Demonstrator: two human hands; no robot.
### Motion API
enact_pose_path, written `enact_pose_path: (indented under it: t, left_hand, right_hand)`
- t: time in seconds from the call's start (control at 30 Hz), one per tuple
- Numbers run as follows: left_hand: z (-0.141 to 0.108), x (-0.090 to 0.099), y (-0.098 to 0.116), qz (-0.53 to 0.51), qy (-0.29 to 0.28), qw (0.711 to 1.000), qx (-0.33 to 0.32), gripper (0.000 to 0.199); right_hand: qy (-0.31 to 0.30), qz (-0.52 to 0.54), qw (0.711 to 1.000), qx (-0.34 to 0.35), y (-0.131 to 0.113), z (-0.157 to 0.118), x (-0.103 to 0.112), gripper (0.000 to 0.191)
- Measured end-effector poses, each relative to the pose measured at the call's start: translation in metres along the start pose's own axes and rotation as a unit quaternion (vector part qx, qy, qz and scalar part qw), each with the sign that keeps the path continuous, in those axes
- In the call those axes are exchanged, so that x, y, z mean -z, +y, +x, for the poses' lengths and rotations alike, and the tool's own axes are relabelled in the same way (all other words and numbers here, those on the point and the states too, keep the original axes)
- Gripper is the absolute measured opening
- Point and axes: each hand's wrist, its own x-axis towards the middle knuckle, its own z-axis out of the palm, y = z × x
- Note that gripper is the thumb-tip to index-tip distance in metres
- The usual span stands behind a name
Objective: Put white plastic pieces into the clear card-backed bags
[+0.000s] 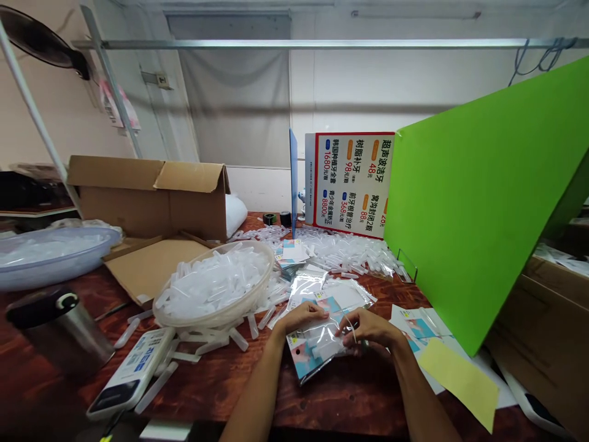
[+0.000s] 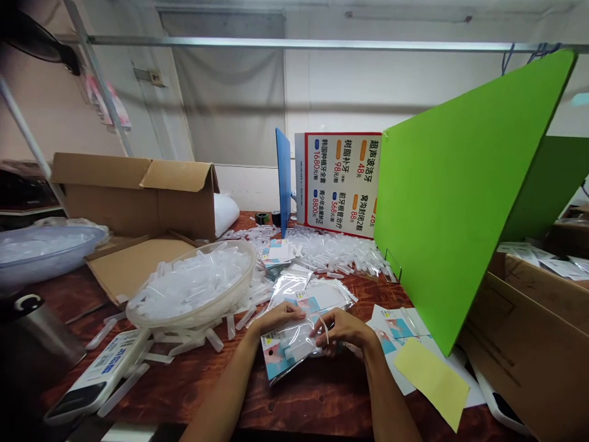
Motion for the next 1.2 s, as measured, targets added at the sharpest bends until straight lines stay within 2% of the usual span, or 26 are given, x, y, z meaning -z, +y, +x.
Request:
enact_pose_path:
  t: [0.13,0.23,0.5,0.67,0.77,0.87,1.0,1.1,1.2]
  left_hand:
    - [0.003,0.003,-0.004,-0.018,-0.015,1.0,0.011,0.051]
    - [0.006,0.006,-0.008,-0.034,-0.008,0.999,0.014,0.05]
    - [0.003,0.003,0.002,-0.081,0.045,0.996,-0.001,0.045]
    - [0.005,-0.001,0.007,-0.099,0.057,0.993,0.004,0.047]
    - [0.003,-0.003,0.011,-0.103,0.057,0.993,0.002,0.048]
    - [0.001,-0.004,0.013,-0.093,0.034,0.995,-0.002,0.05]
    - [0.002,-0.005,0.005,-0.078,0.005,0.997,0.0,0.051]
    - [0.006,-0.004,-0.001,-0.09,0.015,0.996,0.005,0.05]
    - [0.008,-0.005,0.0,-0.106,0.039,0.994,0.013,0.049]
  right_hand:
    - [-0.006,-0.008,1.0,-0.021,-0.001,0.004,-0.005,0.043]
    - [0.004,-0.005,1.0,-0.01,-0.003,0.006,-0.008,0.044]
    - [0.1,-0.072,0.985,0.123,-0.005,0.007,-0.005,0.036]
    - [0.124,-0.102,0.973,0.163,-0.006,0.007,-0.002,0.038]
    - [0.116,-0.095,0.977,0.151,-0.009,0.005,-0.001,0.035]
    - [0.081,-0.086,0.987,0.105,-0.01,0.001,-0.001,0.03]
    - [0.053,-0.097,0.991,0.07,-0.009,0.0,-0.004,0.035]
    - [0.062,-0.082,0.993,0.066,-0.008,0.002,-0.006,0.036]
    - [0.102,-0.056,0.989,0.086,-0.008,0.004,-0.005,0.033]
